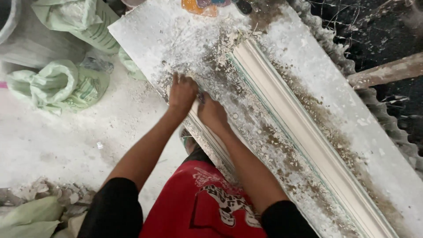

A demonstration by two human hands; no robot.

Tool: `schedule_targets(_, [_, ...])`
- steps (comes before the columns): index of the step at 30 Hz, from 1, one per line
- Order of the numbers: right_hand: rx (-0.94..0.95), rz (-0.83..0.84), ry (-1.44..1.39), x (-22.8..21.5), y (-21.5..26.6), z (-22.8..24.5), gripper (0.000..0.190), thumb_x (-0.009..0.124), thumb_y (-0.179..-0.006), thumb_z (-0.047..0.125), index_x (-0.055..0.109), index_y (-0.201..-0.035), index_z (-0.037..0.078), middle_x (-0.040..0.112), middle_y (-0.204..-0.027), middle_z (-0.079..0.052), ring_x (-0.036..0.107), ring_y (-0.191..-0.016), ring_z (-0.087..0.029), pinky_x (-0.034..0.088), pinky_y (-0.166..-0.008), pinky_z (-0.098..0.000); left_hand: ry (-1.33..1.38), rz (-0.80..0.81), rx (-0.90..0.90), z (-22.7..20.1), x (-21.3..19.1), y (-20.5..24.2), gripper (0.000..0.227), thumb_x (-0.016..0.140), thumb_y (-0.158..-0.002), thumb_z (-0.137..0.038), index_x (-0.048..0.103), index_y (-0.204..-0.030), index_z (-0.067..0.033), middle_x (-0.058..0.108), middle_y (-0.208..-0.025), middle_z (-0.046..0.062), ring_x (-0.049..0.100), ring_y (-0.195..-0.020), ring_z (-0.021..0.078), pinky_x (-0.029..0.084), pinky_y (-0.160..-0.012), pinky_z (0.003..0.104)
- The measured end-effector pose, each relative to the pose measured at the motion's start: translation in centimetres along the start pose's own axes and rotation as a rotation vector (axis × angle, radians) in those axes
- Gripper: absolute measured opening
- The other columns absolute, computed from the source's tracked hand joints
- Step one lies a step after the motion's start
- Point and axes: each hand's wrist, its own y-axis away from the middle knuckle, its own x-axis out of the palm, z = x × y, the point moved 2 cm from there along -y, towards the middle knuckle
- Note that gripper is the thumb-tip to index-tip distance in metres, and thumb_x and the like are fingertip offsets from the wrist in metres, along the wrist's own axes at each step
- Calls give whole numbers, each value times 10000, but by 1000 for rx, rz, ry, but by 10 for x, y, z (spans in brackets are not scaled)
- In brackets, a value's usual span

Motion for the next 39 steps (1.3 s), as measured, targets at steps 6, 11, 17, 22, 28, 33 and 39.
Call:
schedule_targets(6, [132, 130, -46, -30, 47, -32, 582, 556, -902, 259, 471, -1476, 221, 716, -1074, -245, 718, -937, -457, 565, -849, -522, 22, -94, 54, -36, 49, 27, 728, 534, -807, -27, 405, -1521, -94, 374, -1591, 164, 329, -1464, 351, 234, -1184, 507])
schedule_targets(11, [141, 151, -511, -8, 78, -148, 530, 648, -1006, 286, 500, -1510, 219, 622, -930, -99, 557, -715, -231, 486, -578, -389, 521, -298, -71, -61, 57, 64, 610, 401, -1077, -246, 247, -1581, 63, 259, -1657, 264, 221, -1554, 399, 189, -1264, 521])
schedule_targets(17, [453, 288, -1020, -6, 7, -65, 337, 644, -970, 233, 548, -1288, 178, 470, -658, 45, 340, -418, -57, 273, -347, -239, 608, -373, -150, -61, 53, 67, 637, 402, -1035, -244, 280, -1577, 68, 300, -1646, 252, 233, -1561, 385, 151, -1273, 518])
schedule_targets(22, [343, 364, -1065, 6, -27, -41, 245, 605, -970, 228, 569, -1212, 215, 473, -649, 64, 350, -415, -43, 256, -339, -225, 615, -488, -171, -57, 60, 71, 654, 411, -990, -250, 329, -1561, 58, 339, -1639, 223, 248, -1565, 368, 159, -1281, 498])
schedule_targets(28, [482, 295, -965, -14, 45, -121, 360, 666, -956, 264, 553, -1295, 222, 464, -644, 36, 360, -409, -63, 265, -339, -245, 565, -431, -161, -58, 54, 69, 616, 397, -1063, -319, 332, -1547, 56, 321, -1646, 230, 235, -1568, 354, 160, -1281, 477])
schedule_targets(33, [515, 338, -1058, -19, 62, -126, 226, 631, -958, 243, 562, -1171, 217, 457, -645, 43, 326, -401, -59, 250, -340, -245, 563, -427, -165, -64, 58, 68, 627, 364, -1070, -307, 287, -1572, 62, 292, -1657, 231, 201, -1574, 363, 147, -1277, 486])
schedule_targets(39, [384, 336, -1070, 16, -28, -52, 118, 599, -1002, 225, 514, -1073, 187, 469, -649, 39, 343, -400, -69, 272, -340, -250, 522, -367, -154, -61, 61, 69, 659, 355, -1039, -313, 262, -1574, 61, 283, -1653, 225, 176, -1573, 362, 126, -1275, 487])
